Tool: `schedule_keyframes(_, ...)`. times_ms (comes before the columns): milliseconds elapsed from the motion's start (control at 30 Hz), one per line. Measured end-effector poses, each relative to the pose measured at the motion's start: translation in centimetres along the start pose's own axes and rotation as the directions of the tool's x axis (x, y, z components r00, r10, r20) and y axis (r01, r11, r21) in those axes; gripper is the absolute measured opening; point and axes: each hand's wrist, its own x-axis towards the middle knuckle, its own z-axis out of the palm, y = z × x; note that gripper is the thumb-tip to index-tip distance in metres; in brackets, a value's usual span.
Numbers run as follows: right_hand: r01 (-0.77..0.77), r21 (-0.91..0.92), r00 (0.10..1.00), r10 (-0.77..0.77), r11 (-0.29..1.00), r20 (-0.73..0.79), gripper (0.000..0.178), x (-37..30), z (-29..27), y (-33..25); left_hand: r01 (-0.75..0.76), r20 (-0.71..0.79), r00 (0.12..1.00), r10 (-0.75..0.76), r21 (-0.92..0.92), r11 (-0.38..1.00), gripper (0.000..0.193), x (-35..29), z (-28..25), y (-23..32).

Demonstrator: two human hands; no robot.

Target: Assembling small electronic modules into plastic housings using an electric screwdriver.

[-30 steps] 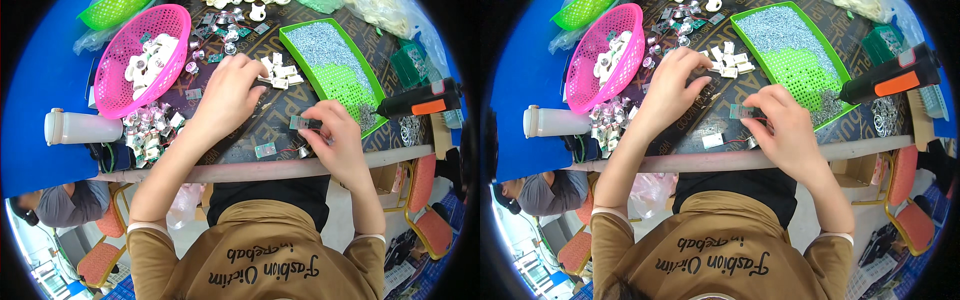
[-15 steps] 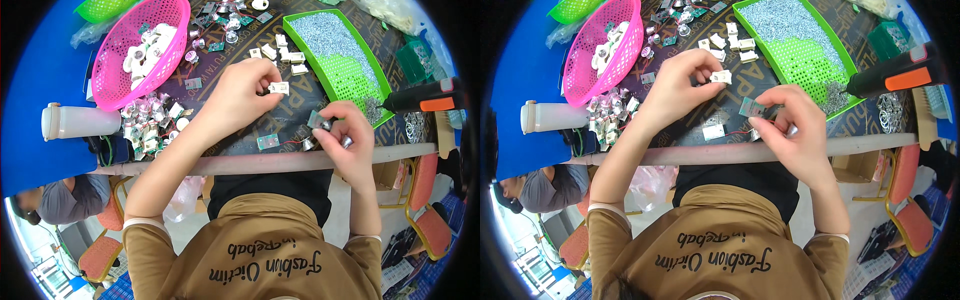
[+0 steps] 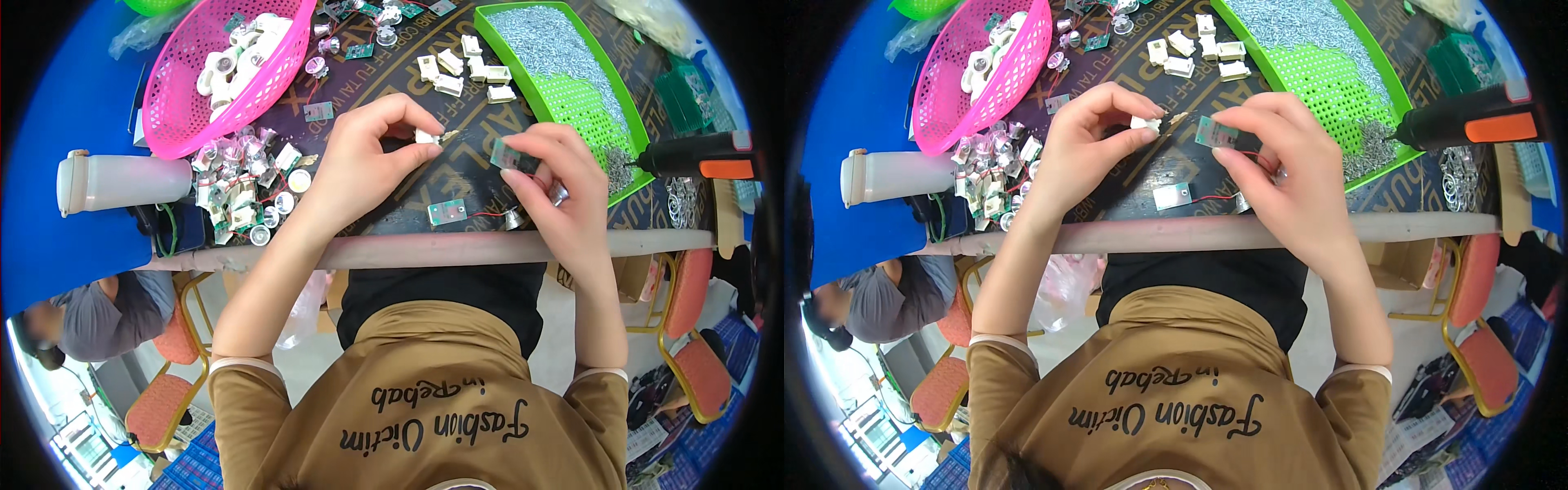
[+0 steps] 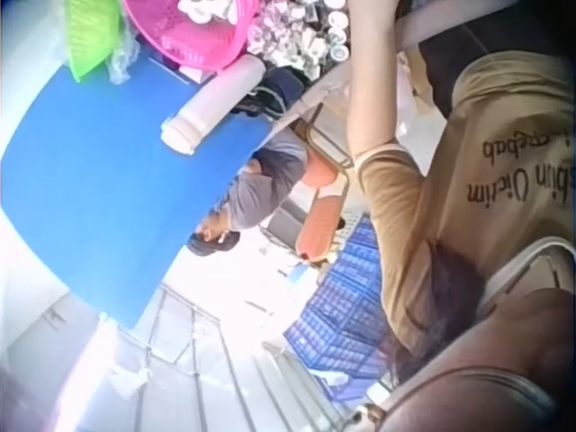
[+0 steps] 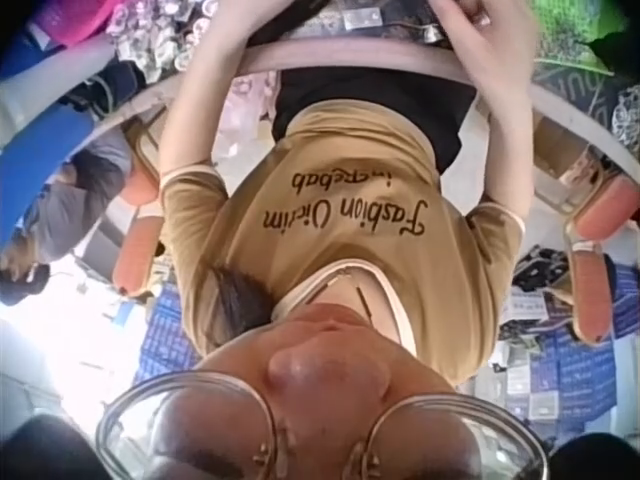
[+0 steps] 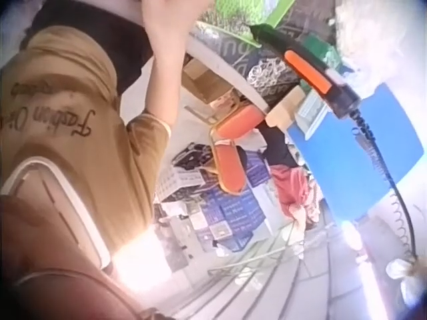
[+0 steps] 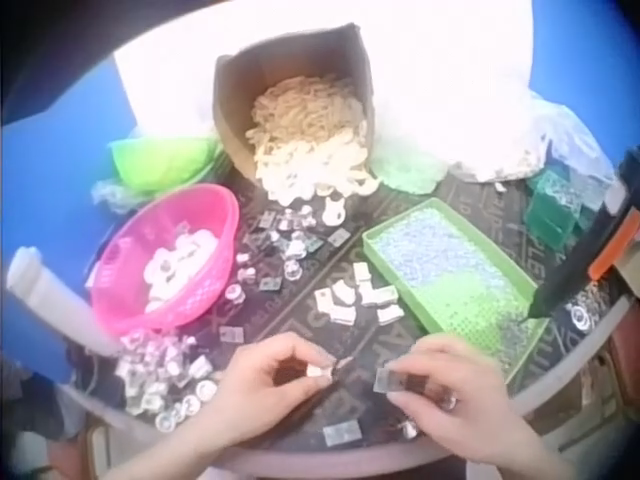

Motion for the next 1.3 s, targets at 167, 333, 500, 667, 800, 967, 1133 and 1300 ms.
schedule_keyframes(167,0.088,-0.099,0.989,-0.075,0.991,0.129,0.024,1.4,1.5,0.1,-0.010,-0.042,0.999,0.013,0.074,0.997,0.025,-0.7,-0.3,-0.9)
schedule_keyframes(333,0.139,-0.168,0.972,-0.103,0.976,0.210,0.022,2.5,2.1,0.3,-0.126,-0.065,0.984,0.165,0.401,0.907,0.037,-1.1,-0.2,0.0)
schedule_keyframes(500,0.205,-0.188,0.949,-0.148,0.961,0.279,0.020,3.3,3.1,0.7,-0.234,-0.010,0.959,0.283,0.536,0.811,0.059,-1.0,0.3,-1.0)
schedule_keyframes(667,0.296,-0.223,0.916,-0.210,0.929,0.343,0.019,3.8,4.0,0.9,-0.201,-0.018,0.970,0.243,0.506,0.839,0.065,-1.0,0.3,-1.0)
schedule_keyframes(800,0.318,-0.238,0.906,-0.220,0.918,0.362,0.019,4.2,4.4,1.0,-0.227,-0.023,0.960,0.279,0.518,0.825,0.067,-1.1,0.4,-1.3)
schedule_keyframes(967,0.363,-0.270,0.897,-0.257,0.892,0.360,0.017,4.4,4.5,1.0,-0.212,-0.034,0.960,0.276,0.554,0.805,0.067,-1.2,0.4,-1.3)
schedule_keyframes(1133,0.375,-0.273,0.888,-0.259,0.886,0.381,0.014,4.6,4.5,0.6,-0.181,-0.056,0.970,0.235,0.471,0.864,0.065,-1.4,0.0,-1.1)
schedule_keyframes(1300,0.380,-0.298,0.882,-0.246,0.876,0.402,0.012,4.8,4.6,0.3,-0.171,-0.051,0.975,0.214,0.440,0.882,0.069,-1.4,-0.2,-1.1)
